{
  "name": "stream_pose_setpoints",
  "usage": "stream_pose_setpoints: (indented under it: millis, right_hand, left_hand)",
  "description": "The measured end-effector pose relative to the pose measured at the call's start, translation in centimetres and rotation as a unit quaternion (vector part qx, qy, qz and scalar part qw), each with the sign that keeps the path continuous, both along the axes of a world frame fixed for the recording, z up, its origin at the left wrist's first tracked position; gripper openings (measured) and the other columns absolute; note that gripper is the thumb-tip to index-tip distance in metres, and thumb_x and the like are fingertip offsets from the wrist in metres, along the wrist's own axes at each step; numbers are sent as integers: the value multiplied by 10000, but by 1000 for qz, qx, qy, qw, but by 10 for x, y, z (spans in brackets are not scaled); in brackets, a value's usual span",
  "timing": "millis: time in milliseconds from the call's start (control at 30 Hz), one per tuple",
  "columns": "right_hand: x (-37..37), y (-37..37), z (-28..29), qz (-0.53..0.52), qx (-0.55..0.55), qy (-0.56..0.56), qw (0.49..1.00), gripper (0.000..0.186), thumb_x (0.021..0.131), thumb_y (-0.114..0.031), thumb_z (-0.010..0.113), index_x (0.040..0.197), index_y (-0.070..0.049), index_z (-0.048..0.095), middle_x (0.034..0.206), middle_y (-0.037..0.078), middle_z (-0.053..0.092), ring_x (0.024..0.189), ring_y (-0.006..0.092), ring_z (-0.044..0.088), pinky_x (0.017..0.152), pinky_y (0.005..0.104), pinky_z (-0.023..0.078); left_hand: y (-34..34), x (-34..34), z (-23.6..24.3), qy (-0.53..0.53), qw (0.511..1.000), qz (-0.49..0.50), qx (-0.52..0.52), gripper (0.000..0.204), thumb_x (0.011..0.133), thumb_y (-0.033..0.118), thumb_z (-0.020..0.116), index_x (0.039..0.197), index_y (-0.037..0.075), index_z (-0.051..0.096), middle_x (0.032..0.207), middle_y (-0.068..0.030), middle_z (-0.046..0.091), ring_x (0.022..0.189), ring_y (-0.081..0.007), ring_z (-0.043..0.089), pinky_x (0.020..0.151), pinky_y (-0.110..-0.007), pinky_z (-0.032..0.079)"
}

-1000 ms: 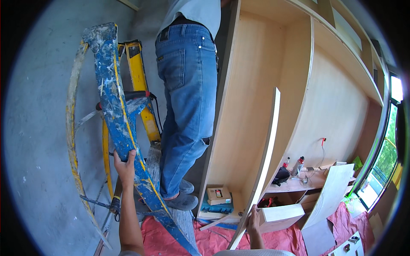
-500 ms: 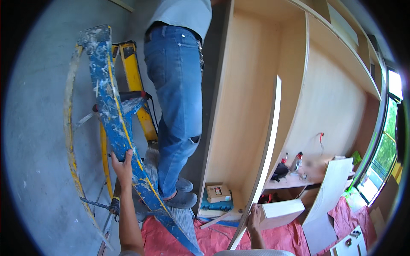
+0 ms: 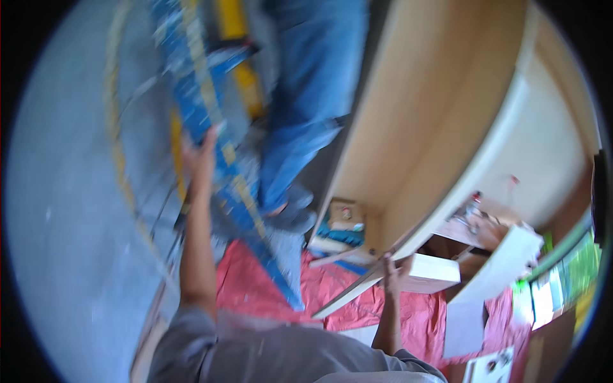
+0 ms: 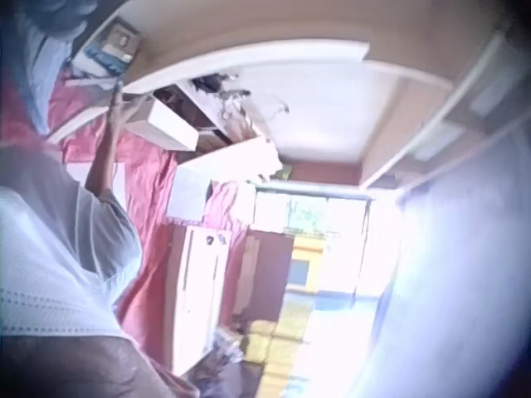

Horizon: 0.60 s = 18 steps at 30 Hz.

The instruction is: The person measures a wooden plank with a tape measure, marks it with a pencil using a square for guidance, and then saws off a section with a hand saw before handing a wood piece to a person on a ladder.

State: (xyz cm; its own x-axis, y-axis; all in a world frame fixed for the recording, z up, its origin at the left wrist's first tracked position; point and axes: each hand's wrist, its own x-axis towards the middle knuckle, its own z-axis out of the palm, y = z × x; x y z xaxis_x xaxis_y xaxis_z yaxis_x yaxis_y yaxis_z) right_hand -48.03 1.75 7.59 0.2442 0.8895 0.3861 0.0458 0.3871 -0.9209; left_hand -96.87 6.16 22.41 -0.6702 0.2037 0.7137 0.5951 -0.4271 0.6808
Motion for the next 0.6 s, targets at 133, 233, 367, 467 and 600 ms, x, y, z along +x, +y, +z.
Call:
stream_pose_setpoints:
  millis: [133, 233, 367, 467, 600]
  right_hand:
    - [-11, -2, -20, -24, 93, -185, 978, 527, 816, -98, 711, 1258, -3, 441, 1080, 92, 557, 942, 170, 559, 843, 323, 463]
    - [-72, -40, -32, 99, -26, -31, 994, 551, 741, -77, 789, 1184, -7, 470, 914, 51, 550, 803, 153, 539, 741, 296, 462]
    - [-100, -63, -70, 213, -99, -62, 970, 499, 705, -42, 810, 1085, -37, 486, 889, 35, 553, 787, 131, 525, 703, 278, 450]
    - [-118, -71, -98, 247, -99, -70, 961, 539, 696, -36, 820, 1111, -15, 477, 920, 60, 578, 810, 149, 572, 751, 292, 487]
    - [-150, -84, -100, 316, -105, -115, 936, 631, 697, -105, 835, 1192, 34, 470, 1044, 110, 577, 925, 189, 585, 794, 320, 491]
  left_hand:
    - [-14, 18, 27, -52, 989, -125, 66, 452, 790, 265, 785, 1079, -15, 579, 948, -92, 694, 833, -165, 649, 772, -304, 513]
    - [-22, -5, 19, -25, 994, -98, 48, 549, 754, 379, 807, 1060, -12, 571, 944, -116, 695, 854, -180, 672, 767, -302, 525]
    - [-30, -5, 10, -10, 996, -79, 43, 609, 752, 448, 792, 1067, -20, 564, 944, -120, 689, 861, -192, 670, 774, -327, 525]
    - [-49, 1, 9, 42, 999, -14, -31, 648, 771, 435, 776, 1158, -31, 545, 1099, -167, 636, 1004, -223, 625, 869, -359, 490]
    - [-111, 26, -34, 36, 969, -239, -55, 763, 783, 384, 771, 1346, -10, 439, 1372, -187, 457, 1271, -267, 445, 1021, -410, 383]
